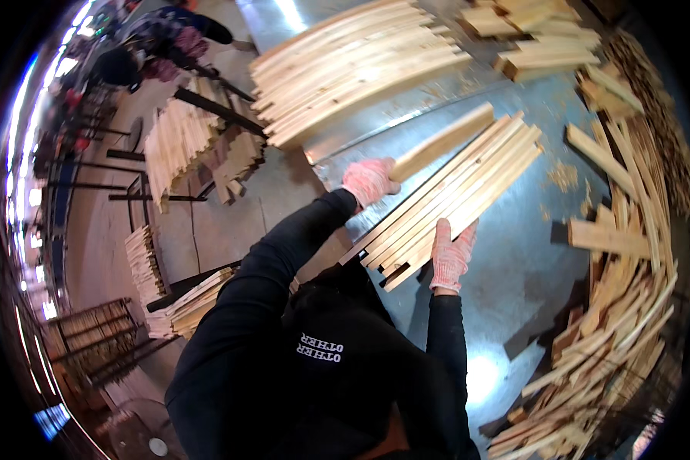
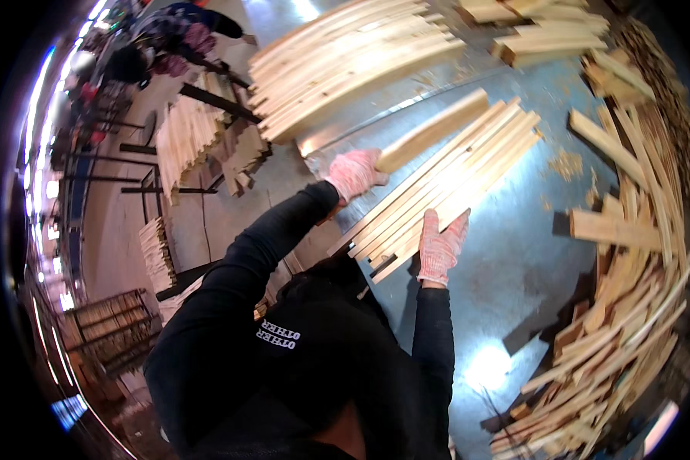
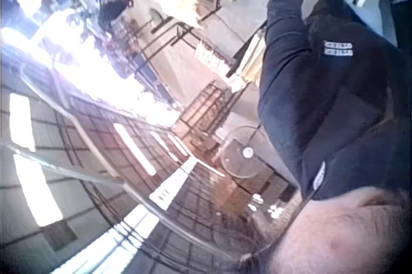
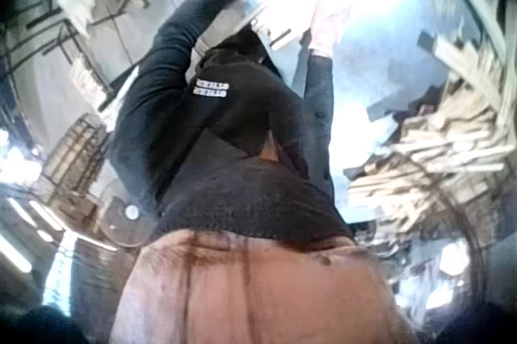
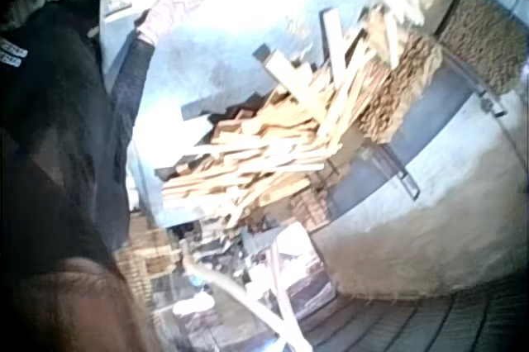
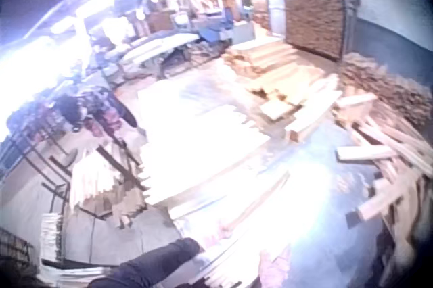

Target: The person repeatedly picks up wooden planks from a large pile on a metal table, aligns them, and stacks them into a neat pile. The person wears pink gloves and handles the planks by hand throughout the process.

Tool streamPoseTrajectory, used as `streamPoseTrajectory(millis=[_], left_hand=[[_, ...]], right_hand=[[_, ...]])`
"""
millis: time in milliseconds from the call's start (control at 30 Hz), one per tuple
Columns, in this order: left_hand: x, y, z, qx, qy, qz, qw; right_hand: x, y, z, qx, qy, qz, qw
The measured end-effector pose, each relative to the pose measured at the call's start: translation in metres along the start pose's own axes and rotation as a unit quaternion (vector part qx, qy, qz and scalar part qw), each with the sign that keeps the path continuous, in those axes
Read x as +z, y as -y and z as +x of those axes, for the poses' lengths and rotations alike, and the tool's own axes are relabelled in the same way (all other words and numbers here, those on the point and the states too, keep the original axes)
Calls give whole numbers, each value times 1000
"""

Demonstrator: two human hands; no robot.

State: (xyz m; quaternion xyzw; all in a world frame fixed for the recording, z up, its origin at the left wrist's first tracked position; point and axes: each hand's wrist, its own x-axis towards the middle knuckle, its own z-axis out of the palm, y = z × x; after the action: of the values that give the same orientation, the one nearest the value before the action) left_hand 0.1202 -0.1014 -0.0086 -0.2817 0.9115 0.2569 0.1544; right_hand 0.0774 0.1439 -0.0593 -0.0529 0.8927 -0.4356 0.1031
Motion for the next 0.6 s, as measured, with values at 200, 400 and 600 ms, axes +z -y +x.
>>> streamPoseTrajectory(millis=[200, 400, 600], left_hand=[[-80, 67, -49, -103, -78, -128, 983], [-156, 193, -57, -129, -242, -207, 939], [-222, 254, 16, -65, -190, -259, 945]], right_hand=[[71, 48, 16, -29, 32, -8, 999], [147, 119, 40, -42, 50, 38, 997], [201, 164, 44, -22, 21, 18, 999]])
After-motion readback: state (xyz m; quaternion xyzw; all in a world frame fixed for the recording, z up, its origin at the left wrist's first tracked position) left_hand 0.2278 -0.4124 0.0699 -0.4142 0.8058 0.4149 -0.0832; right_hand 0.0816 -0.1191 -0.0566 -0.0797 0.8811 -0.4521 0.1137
